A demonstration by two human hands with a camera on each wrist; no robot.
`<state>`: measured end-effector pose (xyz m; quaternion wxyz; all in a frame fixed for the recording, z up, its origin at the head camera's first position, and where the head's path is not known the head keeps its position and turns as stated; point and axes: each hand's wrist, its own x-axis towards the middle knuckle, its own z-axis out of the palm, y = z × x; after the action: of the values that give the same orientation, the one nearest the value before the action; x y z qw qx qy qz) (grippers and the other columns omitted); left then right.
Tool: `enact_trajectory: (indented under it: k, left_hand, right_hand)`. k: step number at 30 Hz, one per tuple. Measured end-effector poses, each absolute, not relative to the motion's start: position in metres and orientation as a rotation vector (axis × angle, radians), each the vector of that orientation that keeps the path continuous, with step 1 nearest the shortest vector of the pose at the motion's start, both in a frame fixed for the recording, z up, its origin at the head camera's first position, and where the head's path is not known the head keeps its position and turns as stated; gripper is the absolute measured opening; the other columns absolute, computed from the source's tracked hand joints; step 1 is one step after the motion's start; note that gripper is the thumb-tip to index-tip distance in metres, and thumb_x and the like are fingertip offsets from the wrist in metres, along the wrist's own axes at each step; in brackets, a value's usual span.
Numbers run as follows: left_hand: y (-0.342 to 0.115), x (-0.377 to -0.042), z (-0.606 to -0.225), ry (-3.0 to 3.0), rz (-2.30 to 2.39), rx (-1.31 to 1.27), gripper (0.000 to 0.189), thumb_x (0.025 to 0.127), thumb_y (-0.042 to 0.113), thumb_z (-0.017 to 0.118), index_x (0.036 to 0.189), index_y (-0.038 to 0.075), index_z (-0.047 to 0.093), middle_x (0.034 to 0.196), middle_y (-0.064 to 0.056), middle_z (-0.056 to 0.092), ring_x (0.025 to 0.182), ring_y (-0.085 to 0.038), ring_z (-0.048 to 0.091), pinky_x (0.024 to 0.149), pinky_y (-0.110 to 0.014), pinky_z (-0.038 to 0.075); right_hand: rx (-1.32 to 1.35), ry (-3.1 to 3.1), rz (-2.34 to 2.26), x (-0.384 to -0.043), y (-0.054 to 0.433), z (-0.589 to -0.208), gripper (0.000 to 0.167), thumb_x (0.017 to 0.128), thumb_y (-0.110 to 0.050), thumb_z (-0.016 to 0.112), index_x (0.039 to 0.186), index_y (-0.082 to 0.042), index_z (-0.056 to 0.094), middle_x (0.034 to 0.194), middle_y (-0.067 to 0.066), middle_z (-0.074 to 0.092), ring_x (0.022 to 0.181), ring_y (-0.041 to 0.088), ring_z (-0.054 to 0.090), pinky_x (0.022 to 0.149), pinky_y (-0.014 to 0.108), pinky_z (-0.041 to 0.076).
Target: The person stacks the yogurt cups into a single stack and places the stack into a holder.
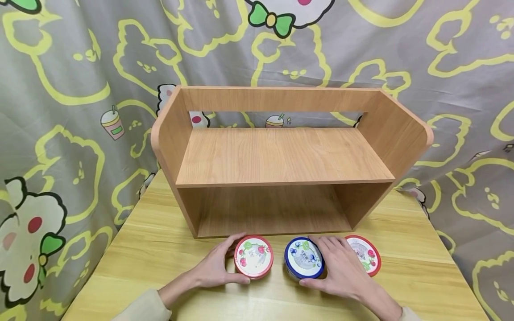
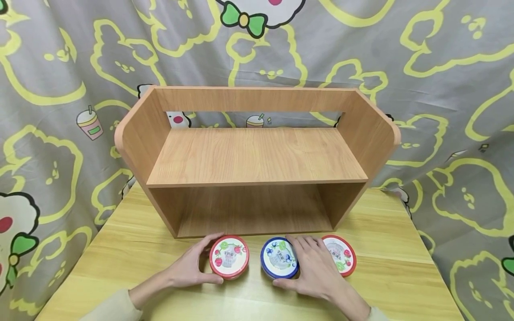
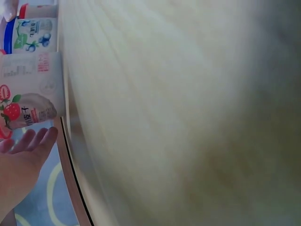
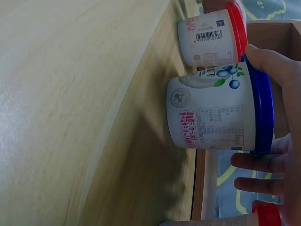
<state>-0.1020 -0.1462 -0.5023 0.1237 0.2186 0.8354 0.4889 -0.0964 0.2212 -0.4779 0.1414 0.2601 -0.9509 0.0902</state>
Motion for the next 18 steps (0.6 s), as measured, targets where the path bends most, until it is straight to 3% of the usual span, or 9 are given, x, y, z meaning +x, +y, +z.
enact_trajectory:
  k: [8,18]
  left_hand:
    - [-0.1455,-0.1031,-0.5037,2.41,1.452,0.646,0.102,0.073,0.037,0.098,0.156,0.016,0.042,0.144,0.006,0.061,0.127,-0.014,0.064,0.112,-0.029,0.054]
    - [-0.1451,-0.1035,-0.5045,2.392,1.47,0.621,0.099,0.074,0.038,0.097,0.154,0.017,0.043,0.142,0.006,0.061,0.125,-0.014,0.065,0.109,-0.027,0.055]
  right_hand:
    - [0.751,-2.736,0.273,-0.0986,0.2202,-0.478,0.105,0.056,-0.082,0.086,0.133,-0.014,0.065,0.116,0.0,0.075,0.113,0.025,0.067,0.105,0.049,0.05]
    - [0.739,-2.758,0.279,-0.1001,0.2188,-0.4777,0.103,0.057,-0.081,0.087,0.131,-0.013,0.065,0.114,0.0,0.075,0.112,0.023,0.067,0.105,0.049,0.05]
